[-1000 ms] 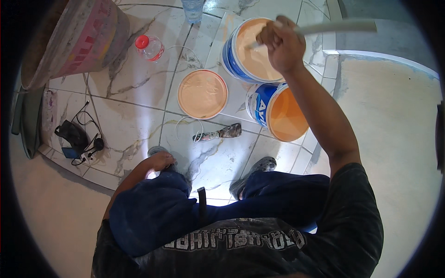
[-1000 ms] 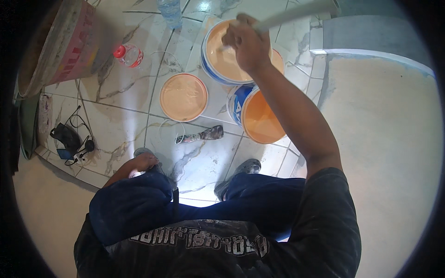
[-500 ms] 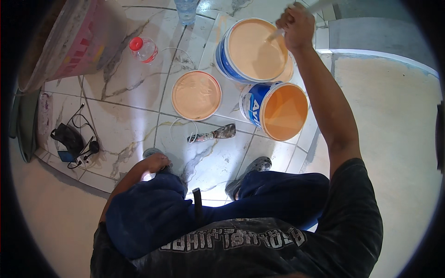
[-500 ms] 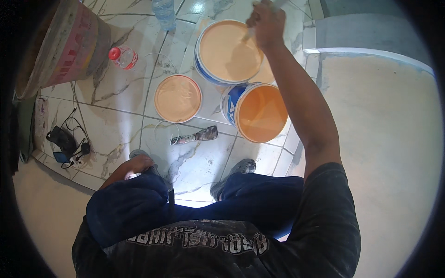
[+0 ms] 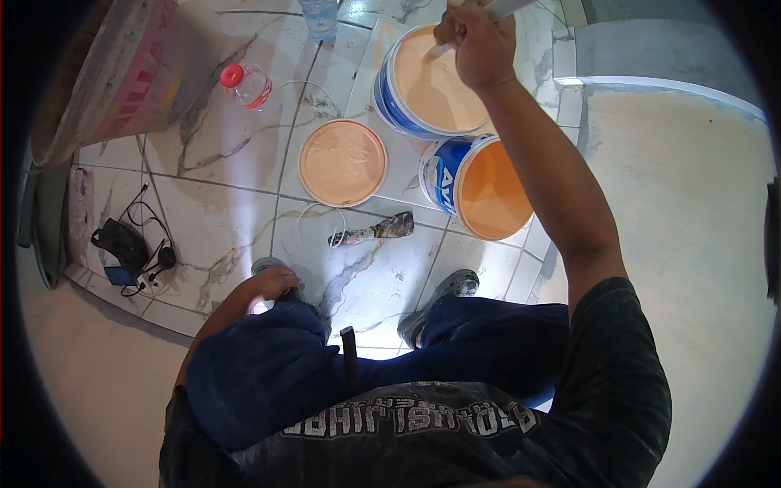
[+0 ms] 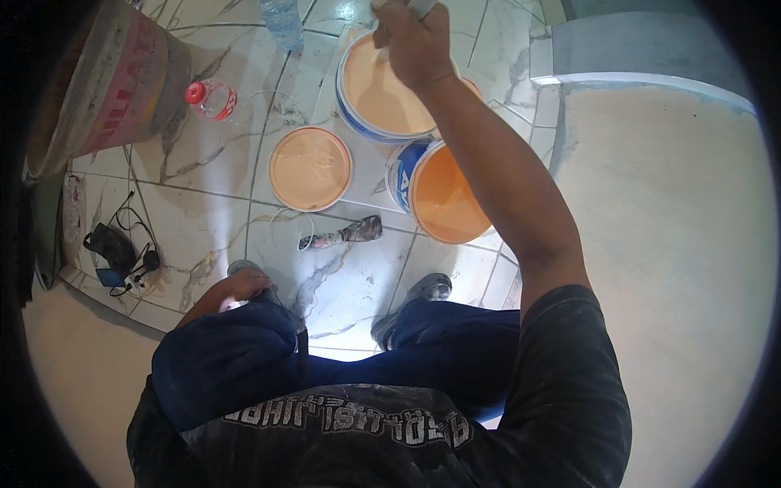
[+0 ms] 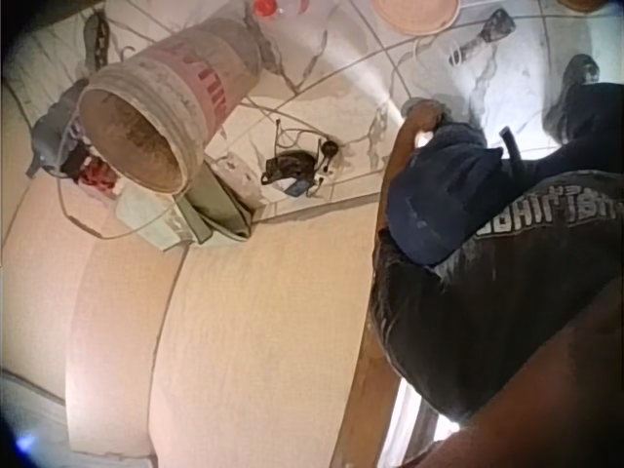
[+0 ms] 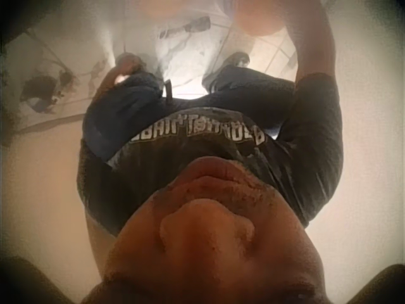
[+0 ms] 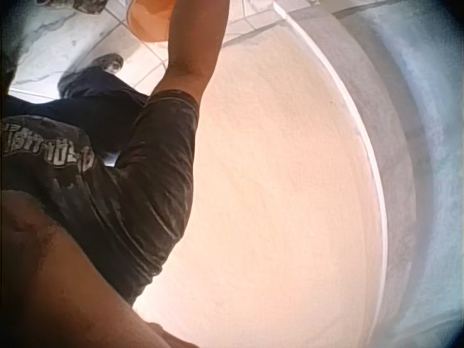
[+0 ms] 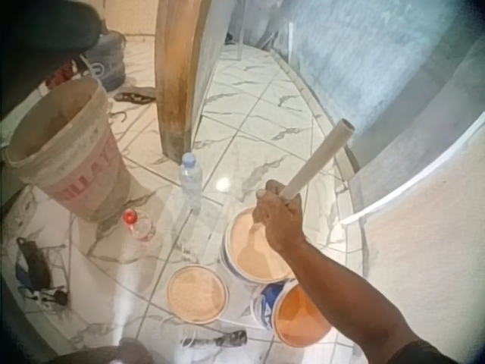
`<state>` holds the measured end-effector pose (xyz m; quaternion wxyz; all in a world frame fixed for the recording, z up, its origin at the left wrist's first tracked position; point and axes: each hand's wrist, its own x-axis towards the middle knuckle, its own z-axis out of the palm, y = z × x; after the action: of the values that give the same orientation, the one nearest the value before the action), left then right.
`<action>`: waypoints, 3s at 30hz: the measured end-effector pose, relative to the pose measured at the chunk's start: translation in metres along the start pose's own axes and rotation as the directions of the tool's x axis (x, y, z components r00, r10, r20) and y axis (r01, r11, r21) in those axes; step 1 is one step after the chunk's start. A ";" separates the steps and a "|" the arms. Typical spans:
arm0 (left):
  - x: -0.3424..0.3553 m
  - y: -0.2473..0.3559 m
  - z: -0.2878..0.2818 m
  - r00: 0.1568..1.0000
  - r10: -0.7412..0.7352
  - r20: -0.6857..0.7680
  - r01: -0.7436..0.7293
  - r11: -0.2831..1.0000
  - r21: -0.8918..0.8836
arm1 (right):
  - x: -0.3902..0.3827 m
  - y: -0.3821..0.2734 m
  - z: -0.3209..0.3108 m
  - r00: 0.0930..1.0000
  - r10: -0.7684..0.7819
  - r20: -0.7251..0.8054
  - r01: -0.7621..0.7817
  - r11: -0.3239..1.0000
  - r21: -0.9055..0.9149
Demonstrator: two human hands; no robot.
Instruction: The person stirs light orange paint in buckets using a white pipe and pours paint from one bucket into another.
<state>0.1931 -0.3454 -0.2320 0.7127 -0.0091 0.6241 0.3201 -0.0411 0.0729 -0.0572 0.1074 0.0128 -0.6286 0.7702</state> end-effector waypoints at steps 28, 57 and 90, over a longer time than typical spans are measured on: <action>0.007 -0.013 -0.002 0.996 0.086 0.022 -0.087 0.996 0.017 | -0.006 0.008 0.015 0.998 0.056 0.015 -0.056 0.998 -0.033; 0.007 -0.012 -0.001 0.995 0.093 0.021 -0.093 0.996 -0.005 | -0.062 -0.019 -0.044 0.971 0.187 0.151 -0.205 0.972 0.115; 0.007 -0.009 0.000 1.000 0.022 0.010 -0.022 1.000 -0.004 | -0.005 0.001 -0.008 0.999 0.039 0.028 -0.039 0.999 -0.002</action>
<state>0.1971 -0.3494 -0.2422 0.7122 -0.0019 0.6199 0.3293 -0.0357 0.0793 -0.0609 0.0836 0.0110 -0.6305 0.7716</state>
